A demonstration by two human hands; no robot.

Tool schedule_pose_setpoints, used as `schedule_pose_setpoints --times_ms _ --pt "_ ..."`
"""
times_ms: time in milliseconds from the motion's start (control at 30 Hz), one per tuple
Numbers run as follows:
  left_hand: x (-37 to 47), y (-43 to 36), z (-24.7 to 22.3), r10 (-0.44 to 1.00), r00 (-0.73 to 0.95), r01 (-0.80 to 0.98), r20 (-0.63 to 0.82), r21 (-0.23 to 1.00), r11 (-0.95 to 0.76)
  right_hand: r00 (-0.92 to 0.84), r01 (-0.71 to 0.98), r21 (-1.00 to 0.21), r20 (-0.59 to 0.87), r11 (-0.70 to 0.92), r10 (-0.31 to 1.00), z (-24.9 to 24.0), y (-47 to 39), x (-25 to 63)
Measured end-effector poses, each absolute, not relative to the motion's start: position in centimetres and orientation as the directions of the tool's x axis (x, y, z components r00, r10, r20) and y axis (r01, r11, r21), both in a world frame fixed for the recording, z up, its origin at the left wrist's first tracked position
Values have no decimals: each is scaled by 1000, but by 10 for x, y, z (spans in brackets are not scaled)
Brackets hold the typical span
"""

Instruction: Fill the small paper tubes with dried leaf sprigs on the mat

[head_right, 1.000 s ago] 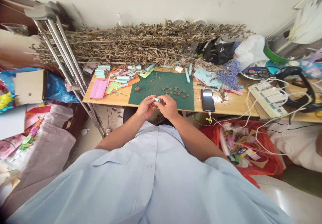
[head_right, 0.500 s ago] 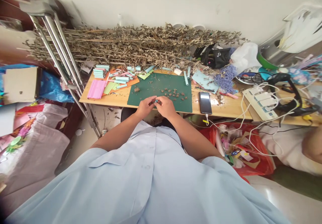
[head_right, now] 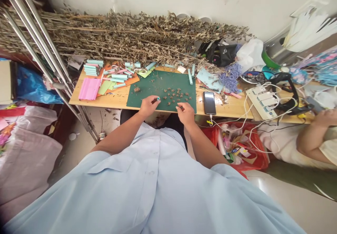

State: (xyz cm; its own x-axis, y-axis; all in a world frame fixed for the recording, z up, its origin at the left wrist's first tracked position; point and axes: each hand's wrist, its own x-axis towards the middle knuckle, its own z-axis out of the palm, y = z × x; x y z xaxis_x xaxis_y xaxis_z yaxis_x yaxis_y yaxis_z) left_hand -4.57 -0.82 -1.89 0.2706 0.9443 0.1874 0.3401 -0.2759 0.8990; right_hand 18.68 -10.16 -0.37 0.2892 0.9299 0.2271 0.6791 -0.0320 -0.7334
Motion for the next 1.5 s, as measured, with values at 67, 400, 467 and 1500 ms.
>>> schedule_pose_setpoints --times_ms 67,400,467,1500 --pt "-46 -8 -22 945 268 332 187 903 -273 242 694 -719 222 -9 944 -5 -98 185" --pt "-47 -12 -17 931 299 314 211 899 -305 73 833 -553 155 25 985 -3 -71 158" --pt "-47 -13 -16 925 309 326 221 889 -322 60 862 -506 123 11 991 -1 -67 156" --pt "-51 -13 -15 883 383 328 271 854 -404 -14 858 -510 110 69 994 0 -62 150"
